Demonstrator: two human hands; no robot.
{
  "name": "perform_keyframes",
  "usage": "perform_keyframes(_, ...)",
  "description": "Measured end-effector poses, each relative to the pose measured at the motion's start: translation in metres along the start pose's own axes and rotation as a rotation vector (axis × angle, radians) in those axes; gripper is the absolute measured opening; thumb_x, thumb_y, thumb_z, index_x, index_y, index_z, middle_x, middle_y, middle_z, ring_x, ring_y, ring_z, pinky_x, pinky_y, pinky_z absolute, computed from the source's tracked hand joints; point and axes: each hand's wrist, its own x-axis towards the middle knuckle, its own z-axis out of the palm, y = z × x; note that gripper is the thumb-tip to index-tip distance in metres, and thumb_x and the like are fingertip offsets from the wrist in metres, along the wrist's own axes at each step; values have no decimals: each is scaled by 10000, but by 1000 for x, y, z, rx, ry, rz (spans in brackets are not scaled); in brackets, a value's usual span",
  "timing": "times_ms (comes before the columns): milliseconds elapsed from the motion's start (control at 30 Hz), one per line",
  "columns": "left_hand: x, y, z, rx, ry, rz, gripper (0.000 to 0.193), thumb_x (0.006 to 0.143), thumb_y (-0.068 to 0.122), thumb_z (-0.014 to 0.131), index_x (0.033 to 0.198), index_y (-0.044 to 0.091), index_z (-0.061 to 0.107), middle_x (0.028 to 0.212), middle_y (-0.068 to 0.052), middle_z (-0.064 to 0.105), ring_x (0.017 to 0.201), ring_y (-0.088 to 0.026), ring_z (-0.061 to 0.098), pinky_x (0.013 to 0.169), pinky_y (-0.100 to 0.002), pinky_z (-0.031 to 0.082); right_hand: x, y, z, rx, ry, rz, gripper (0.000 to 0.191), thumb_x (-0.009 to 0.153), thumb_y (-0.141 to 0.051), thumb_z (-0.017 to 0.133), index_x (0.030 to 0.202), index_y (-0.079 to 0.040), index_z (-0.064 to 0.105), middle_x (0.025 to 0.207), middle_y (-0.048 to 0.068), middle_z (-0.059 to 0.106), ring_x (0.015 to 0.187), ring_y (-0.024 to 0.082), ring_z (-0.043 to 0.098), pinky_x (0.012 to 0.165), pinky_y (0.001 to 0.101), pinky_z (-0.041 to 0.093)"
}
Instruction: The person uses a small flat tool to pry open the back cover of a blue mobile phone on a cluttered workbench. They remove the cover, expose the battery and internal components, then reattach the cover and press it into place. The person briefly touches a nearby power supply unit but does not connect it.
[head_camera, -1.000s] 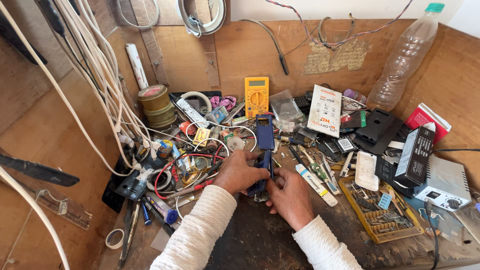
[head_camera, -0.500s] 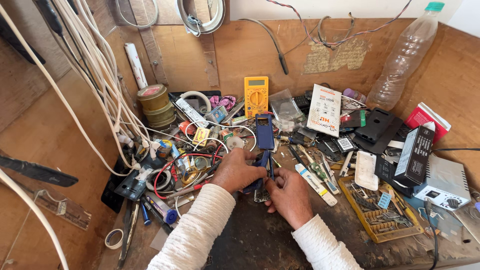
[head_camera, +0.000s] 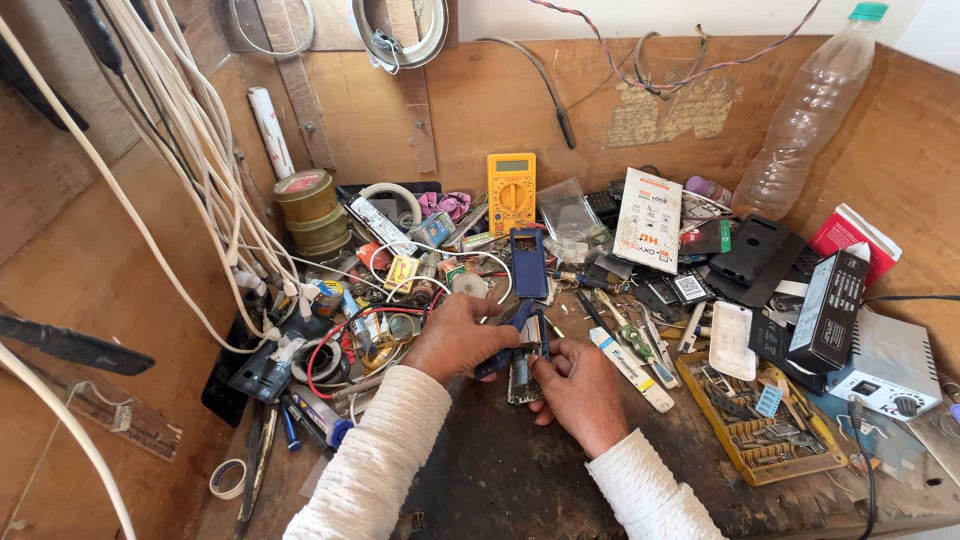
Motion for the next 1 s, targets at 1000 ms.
perform_keyframes(1000,-4,-31,-11,-505,-180,-69,394,949,204,581,1248,-47,631,945,-110,655,773,-233,729,648,-381,668,1,1,2,18,26,18,402,918,-205,701,1190,88,662,692,110,737,461,143,650,369,289,503)
